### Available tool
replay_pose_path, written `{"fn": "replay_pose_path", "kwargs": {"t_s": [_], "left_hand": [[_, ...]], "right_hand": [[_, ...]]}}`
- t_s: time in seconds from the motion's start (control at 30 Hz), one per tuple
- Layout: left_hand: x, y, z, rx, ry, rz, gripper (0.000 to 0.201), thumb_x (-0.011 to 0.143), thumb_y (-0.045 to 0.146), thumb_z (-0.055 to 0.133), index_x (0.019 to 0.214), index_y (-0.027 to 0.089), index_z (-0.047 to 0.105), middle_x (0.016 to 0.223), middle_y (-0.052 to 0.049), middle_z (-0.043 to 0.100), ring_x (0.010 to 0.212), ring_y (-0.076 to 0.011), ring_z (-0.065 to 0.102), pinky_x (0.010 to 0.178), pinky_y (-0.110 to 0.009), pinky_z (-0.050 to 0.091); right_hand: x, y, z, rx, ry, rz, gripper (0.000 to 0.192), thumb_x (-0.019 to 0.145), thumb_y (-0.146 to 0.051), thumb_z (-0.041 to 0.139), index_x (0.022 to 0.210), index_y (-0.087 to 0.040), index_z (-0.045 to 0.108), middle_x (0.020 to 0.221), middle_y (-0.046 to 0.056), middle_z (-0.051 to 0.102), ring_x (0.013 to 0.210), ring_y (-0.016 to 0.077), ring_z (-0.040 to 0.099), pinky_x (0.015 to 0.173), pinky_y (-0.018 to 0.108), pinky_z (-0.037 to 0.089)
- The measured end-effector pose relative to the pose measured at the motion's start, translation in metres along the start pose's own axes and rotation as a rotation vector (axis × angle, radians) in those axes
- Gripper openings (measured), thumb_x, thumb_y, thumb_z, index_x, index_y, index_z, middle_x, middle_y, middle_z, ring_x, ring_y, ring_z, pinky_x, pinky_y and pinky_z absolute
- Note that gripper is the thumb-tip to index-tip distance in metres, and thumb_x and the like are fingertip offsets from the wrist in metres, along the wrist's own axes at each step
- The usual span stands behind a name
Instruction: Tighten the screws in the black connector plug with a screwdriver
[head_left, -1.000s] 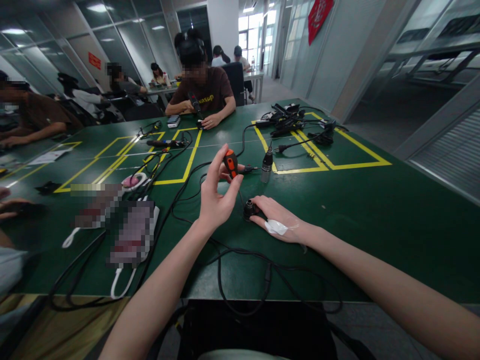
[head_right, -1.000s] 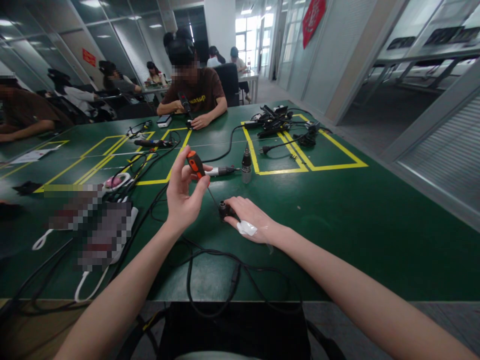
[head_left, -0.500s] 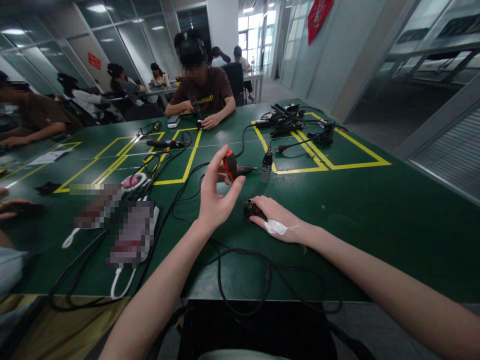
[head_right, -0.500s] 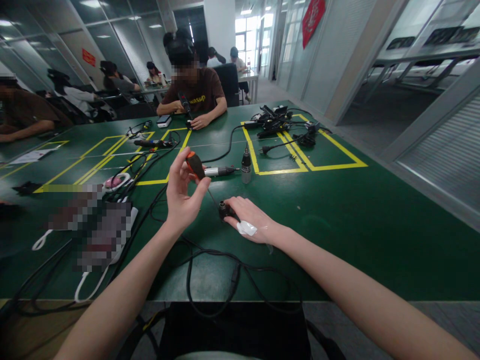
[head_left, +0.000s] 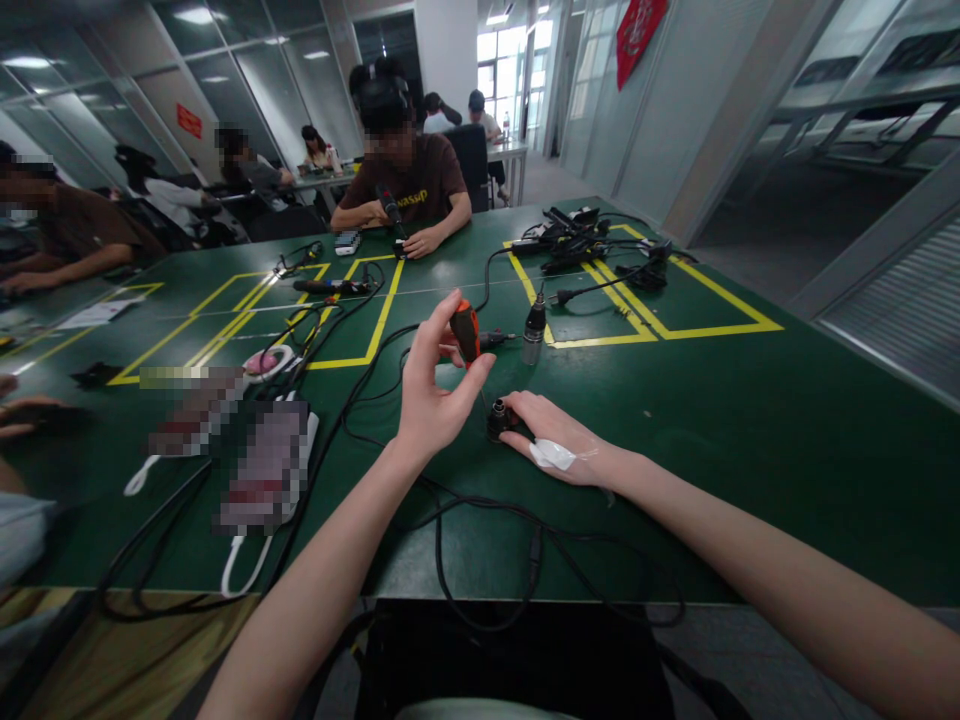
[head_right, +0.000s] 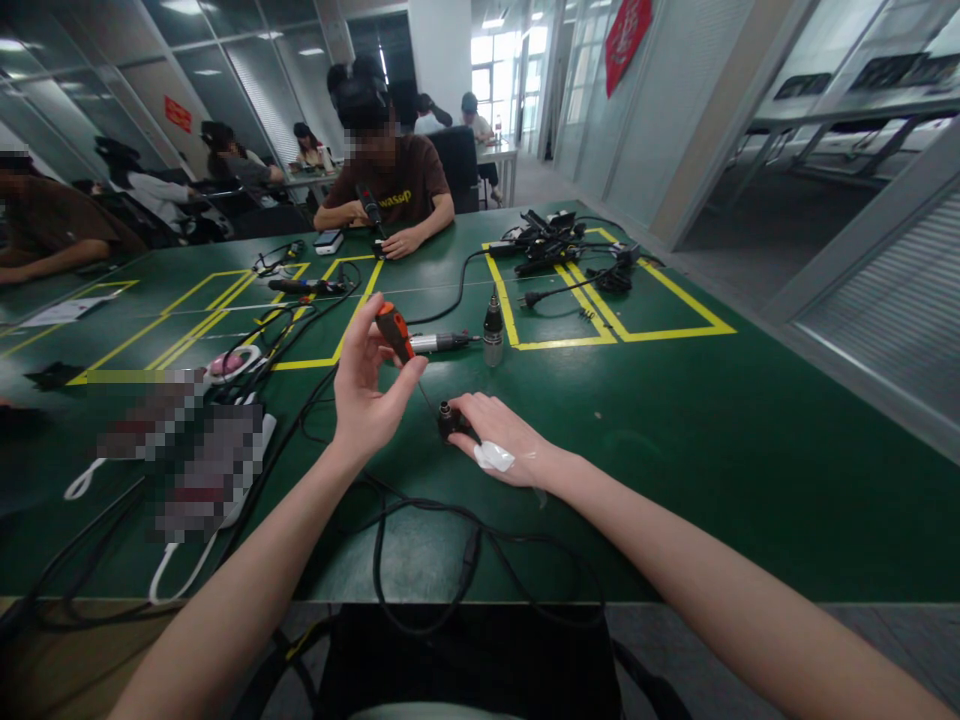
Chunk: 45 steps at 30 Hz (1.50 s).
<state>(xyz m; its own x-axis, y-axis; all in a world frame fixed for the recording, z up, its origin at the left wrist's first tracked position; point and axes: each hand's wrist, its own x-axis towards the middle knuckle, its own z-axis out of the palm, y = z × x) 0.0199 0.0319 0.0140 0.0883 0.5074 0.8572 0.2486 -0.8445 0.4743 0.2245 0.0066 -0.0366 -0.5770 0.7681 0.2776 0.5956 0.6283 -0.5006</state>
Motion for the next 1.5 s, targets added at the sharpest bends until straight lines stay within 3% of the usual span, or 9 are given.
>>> {"fn": "replay_pose_path", "kwargs": {"t_s": [0.1, 0.3, 0.43, 0.57, 0.77, 0.97, 1.07, 1.3, 1.5], "left_hand": [[0.0002, 0.0006, 0.0007, 0.002, 0.005, -0.015, 0.067, 0.098, 0.036, 0.075, 0.159, 0.033, 0.046, 0.128, -0.007, 0.073, 0.089, -0.0144, 0.068, 0.076, -0.026, 0.058], [-0.0008, 0.0053, 0.0018, -0.056, -0.052, -0.039, 0.067, 0.103, 0.030, 0.067, 0.162, 0.031, 0.038, 0.120, -0.007, 0.078, 0.104, -0.0191, 0.076, 0.087, -0.031, 0.062], [-0.0004, 0.0036, 0.0008, -0.008, -0.031, -0.016, 0.066, 0.099, 0.033, 0.073, 0.158, 0.030, 0.045, 0.129, -0.008, 0.075, 0.097, -0.0159, 0.072, 0.079, -0.026, 0.060], [0.0002, 0.0029, 0.0000, 0.017, -0.006, -0.016, 0.066, 0.096, 0.030, 0.077, 0.156, 0.030, 0.050, 0.124, -0.007, 0.075, 0.087, -0.0126, 0.067, 0.076, -0.024, 0.059], [-0.0016, 0.0051, 0.0003, -0.075, -0.069, -0.022, 0.065, 0.103, 0.021, 0.062, 0.163, 0.030, 0.039, 0.119, -0.007, 0.078, 0.094, -0.0164, 0.076, 0.087, -0.031, 0.063], [0.0000, 0.0012, 0.0016, -0.033, -0.008, 0.005, 0.070, 0.094, 0.032, 0.080, 0.156, 0.032, 0.049, 0.133, -0.008, 0.074, 0.098, -0.0159, 0.072, 0.078, -0.025, 0.060], [0.0009, 0.0016, 0.0016, -0.030, 0.011, -0.007, 0.066, 0.094, 0.031, 0.080, 0.154, 0.031, 0.052, 0.132, -0.008, 0.074, 0.098, -0.0156, 0.072, 0.078, -0.024, 0.060], [-0.0011, 0.0068, 0.0002, -0.125, -0.088, -0.033, 0.063, 0.106, 0.028, 0.060, 0.164, 0.030, 0.034, 0.116, -0.008, 0.079, 0.086, -0.0159, 0.078, 0.086, -0.034, 0.065], [0.0011, 0.0016, 0.0007, -0.024, -0.009, 0.025, 0.069, 0.096, 0.033, 0.079, 0.157, 0.031, 0.047, 0.119, -0.005, 0.076, 0.089, -0.0134, 0.070, 0.079, -0.025, 0.060]], "right_hand": [[0.0000, -0.0001, 0.0001, -0.006, -0.001, -0.001, 0.022, 0.100, -0.022, 0.064, 0.122, -0.019, 0.062, 0.114, 0.014, 0.072, 0.104, 0.0317, 0.068, 0.093, 0.049, 0.057], [0.0006, -0.0004, 0.0003, -0.006, 0.000, 0.005, 0.022, 0.100, -0.021, 0.066, 0.121, -0.018, 0.062, 0.113, 0.014, 0.072, 0.105, 0.0315, 0.069, 0.093, 0.047, 0.056], [0.0008, -0.0006, 0.0003, -0.006, 0.004, 0.003, 0.021, 0.100, -0.021, 0.065, 0.121, -0.019, 0.062, 0.113, 0.014, 0.072, 0.104, 0.0313, 0.068, 0.093, 0.047, 0.056], [0.0002, -0.0004, 0.0000, -0.013, 0.003, -0.003, 0.020, 0.101, -0.022, 0.064, 0.120, -0.019, 0.062, 0.113, 0.013, 0.072, 0.104, 0.0308, 0.068, 0.093, 0.047, 0.056], [0.0000, -0.0009, -0.0008, 0.003, 0.011, -0.008, 0.022, 0.100, -0.023, 0.066, 0.121, -0.020, 0.062, 0.112, 0.013, 0.072, 0.104, 0.0310, 0.069, 0.092, 0.047, 0.057], [0.0000, -0.0005, -0.0002, -0.007, 0.010, -0.001, 0.022, 0.100, -0.022, 0.066, 0.122, -0.020, 0.062, 0.114, 0.013, 0.072, 0.105, 0.0311, 0.069, 0.093, 0.048, 0.057], [0.0000, -0.0006, -0.0006, -0.012, 0.002, 0.008, 0.022, 0.100, -0.022, 0.065, 0.122, -0.019, 0.062, 0.114, 0.014, 0.072, 0.105, 0.0315, 0.069, 0.093, 0.048, 0.057], [0.0008, -0.0010, 0.0000, 0.001, 0.007, -0.002, 0.020, 0.100, -0.022, 0.065, 0.120, -0.020, 0.062, 0.113, 0.013, 0.073, 0.103, 0.0307, 0.068, 0.092, 0.048, 0.057], [0.0005, 0.0014, 0.0022, -0.015, 0.011, -0.004, 0.021, 0.100, -0.023, 0.064, 0.121, -0.020, 0.062, 0.113, 0.013, 0.072, 0.103, 0.0308, 0.068, 0.093, 0.048, 0.057]]}}
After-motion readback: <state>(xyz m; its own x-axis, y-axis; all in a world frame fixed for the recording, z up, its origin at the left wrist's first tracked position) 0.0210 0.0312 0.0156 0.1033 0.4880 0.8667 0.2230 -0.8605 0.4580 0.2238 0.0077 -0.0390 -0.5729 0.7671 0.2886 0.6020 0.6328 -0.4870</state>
